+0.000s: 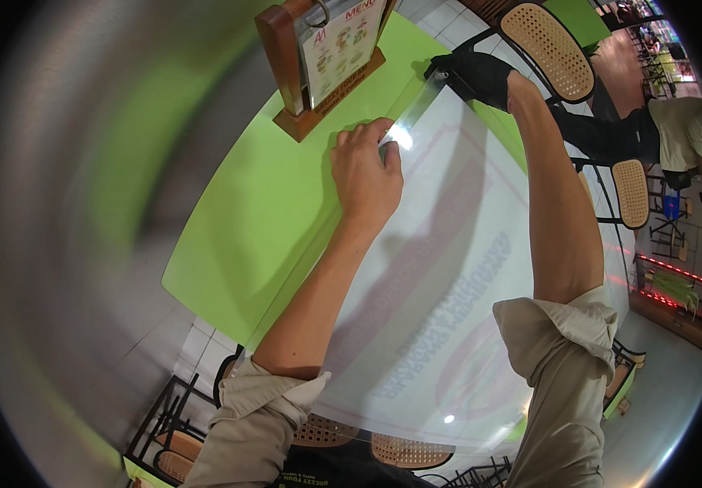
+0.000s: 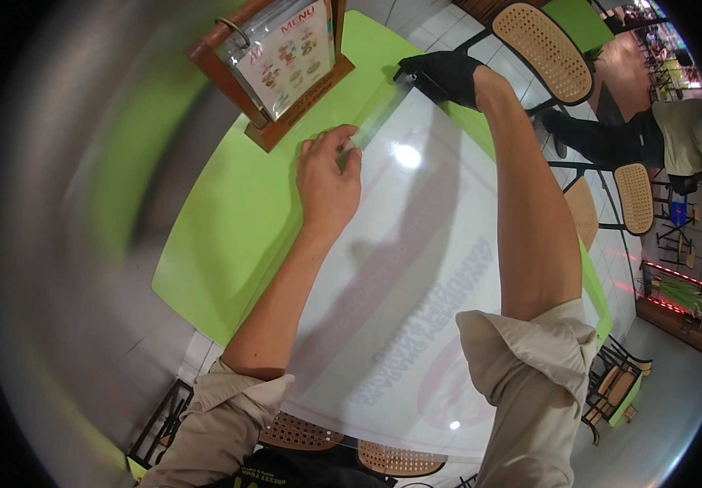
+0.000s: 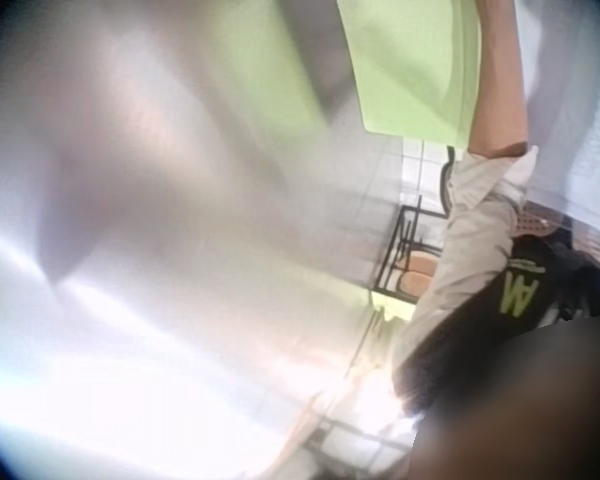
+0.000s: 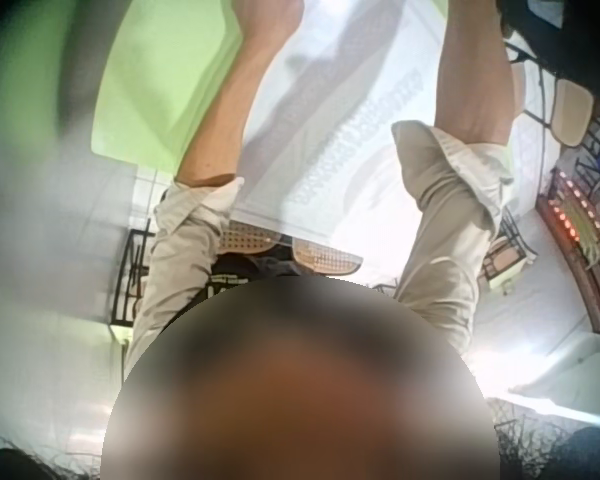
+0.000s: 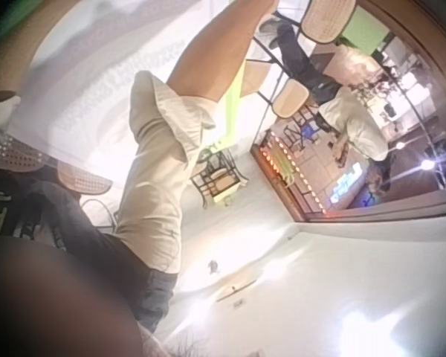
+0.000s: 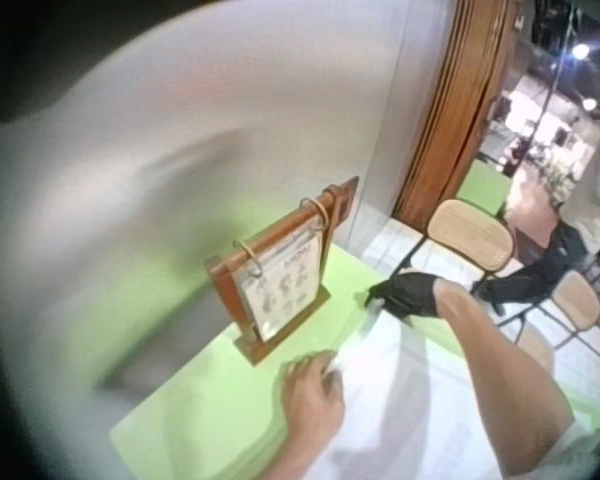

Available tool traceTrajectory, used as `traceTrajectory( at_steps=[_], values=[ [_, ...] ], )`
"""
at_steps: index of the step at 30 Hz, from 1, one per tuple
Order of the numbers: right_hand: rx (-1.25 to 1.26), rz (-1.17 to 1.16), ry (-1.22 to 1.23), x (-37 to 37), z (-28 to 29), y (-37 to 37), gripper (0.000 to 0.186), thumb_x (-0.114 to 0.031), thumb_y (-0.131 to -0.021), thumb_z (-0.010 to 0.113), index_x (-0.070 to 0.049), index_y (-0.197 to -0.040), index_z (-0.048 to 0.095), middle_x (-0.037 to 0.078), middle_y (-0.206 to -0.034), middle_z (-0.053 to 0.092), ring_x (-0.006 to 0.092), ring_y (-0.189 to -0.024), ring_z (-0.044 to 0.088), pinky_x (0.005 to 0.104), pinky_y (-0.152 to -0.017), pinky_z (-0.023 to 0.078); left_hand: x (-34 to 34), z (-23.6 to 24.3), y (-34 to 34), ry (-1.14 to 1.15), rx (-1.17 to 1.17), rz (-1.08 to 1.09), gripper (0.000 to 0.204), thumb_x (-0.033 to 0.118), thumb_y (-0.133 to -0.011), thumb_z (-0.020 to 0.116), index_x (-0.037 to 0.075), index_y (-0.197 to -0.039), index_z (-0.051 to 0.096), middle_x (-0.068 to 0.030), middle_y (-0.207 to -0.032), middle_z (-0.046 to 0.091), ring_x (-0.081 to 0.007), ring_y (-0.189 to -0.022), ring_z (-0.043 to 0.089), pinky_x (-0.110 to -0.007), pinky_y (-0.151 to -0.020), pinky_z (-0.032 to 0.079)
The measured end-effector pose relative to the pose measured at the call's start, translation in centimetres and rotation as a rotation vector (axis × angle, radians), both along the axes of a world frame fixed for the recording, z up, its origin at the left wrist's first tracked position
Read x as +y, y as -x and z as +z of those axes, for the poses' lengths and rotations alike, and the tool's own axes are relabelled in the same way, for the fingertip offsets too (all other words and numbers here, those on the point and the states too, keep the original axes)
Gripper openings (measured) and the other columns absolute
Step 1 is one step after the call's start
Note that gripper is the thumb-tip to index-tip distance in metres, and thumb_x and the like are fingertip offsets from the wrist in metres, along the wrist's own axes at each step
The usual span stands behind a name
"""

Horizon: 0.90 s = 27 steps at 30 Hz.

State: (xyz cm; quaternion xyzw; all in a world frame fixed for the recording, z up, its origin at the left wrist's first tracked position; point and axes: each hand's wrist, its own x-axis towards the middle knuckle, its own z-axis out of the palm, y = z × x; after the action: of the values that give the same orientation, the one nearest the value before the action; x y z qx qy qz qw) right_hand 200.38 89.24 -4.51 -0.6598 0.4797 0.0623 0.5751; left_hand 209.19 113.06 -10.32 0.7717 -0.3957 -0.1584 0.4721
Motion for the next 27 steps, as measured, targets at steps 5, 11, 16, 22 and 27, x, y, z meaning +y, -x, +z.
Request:
traceTrajectory(
  at_steps=[5, 11, 16, 22, 27],
  values=[
    [-0.025, -0.008, 0.028, -0.7, -2.0, -0.5, 0.023, -0.025, -0.094, 0.053, -0.009, -0.097, 0.07, -0.006, -0.073, 0.049, 0.0055, -0.063, 0.038, 0.0202, -0.056, 0.033, 0.0, -0.4, -0.2, 0.009, -0.006, 0.018, 0.026, 0.005, -0.081, 0.065, 0.009, -0.107, 0.066, -0.0058, -0.092, 0.066, -0.0246, -0.092, 0.055, -0.037, -0.086, 0.043],
    [-0.141, -0.295, -0.056, -1.2, -2.8, -0.8, 0.023, -0.025, -0.093, 0.055, -0.007, -0.093, 0.07, -0.003, -0.079, 0.059, 0.0062, -0.064, 0.044, 0.0226, -0.058, 0.037, 0.0, -0.4, 0.2, 0.009, -0.008, 0.001, 0.026, 0.005, -0.081, 0.065, 0.01, -0.107, 0.067, -0.0051, -0.092, 0.066, -0.0249, -0.091, 0.055, -0.037, -0.085, 0.042],
    [-0.223, -0.339, 0.273, -0.6, -2.3, 0.9, 0.022, -0.023, -0.092, 0.055, -0.007, -0.095, 0.07, 0.0, -0.081, 0.062, 0.0082, -0.066, 0.047, 0.0241, -0.061, 0.038, -0.2, -1.1, 0.4, -0.006, -0.148, 0.017, 0.026, 0.006, -0.081, 0.064, 0.01, -0.107, 0.067, -0.0044, -0.092, 0.065, -0.0261, -0.09, 0.055, -0.038, -0.084, 0.042],
    [-0.411, -0.463, 0.328, 7.9, 0.8, 13.3, 0.024, -0.02, -0.094, 0.056, -0.001, -0.106, 0.064, 0.001, -0.086, 0.058, 0.0091, -0.073, 0.05, 0.0237, -0.066, 0.041, -0.3, -1.7, 0.5, 0.019, -0.237, 0.021, 0.026, 0.007, -0.08, 0.062, 0.01, -0.105, 0.067, -0.0067, -0.091, 0.065, -0.0273, -0.087, 0.056, -0.039, -0.082, 0.044],
    [-0.384, -0.752, 0.061, 20.6, 1.0, 27.0, 0.019, -0.011, -0.096, 0.054, 0.0, -0.11, 0.06, 0.007, -0.085, 0.061, 0.0154, -0.075, 0.057, 0.0279, -0.072, 0.047, -0.4, -3.7, -0.7, 0.089, -0.196, -0.021, 0.029, 0.004, -0.076, 0.062, 0.007, -0.105, 0.067, -0.0138, -0.105, 0.059, -0.0328, -0.102, 0.055, -0.042, -0.091, 0.044]
  ],
)
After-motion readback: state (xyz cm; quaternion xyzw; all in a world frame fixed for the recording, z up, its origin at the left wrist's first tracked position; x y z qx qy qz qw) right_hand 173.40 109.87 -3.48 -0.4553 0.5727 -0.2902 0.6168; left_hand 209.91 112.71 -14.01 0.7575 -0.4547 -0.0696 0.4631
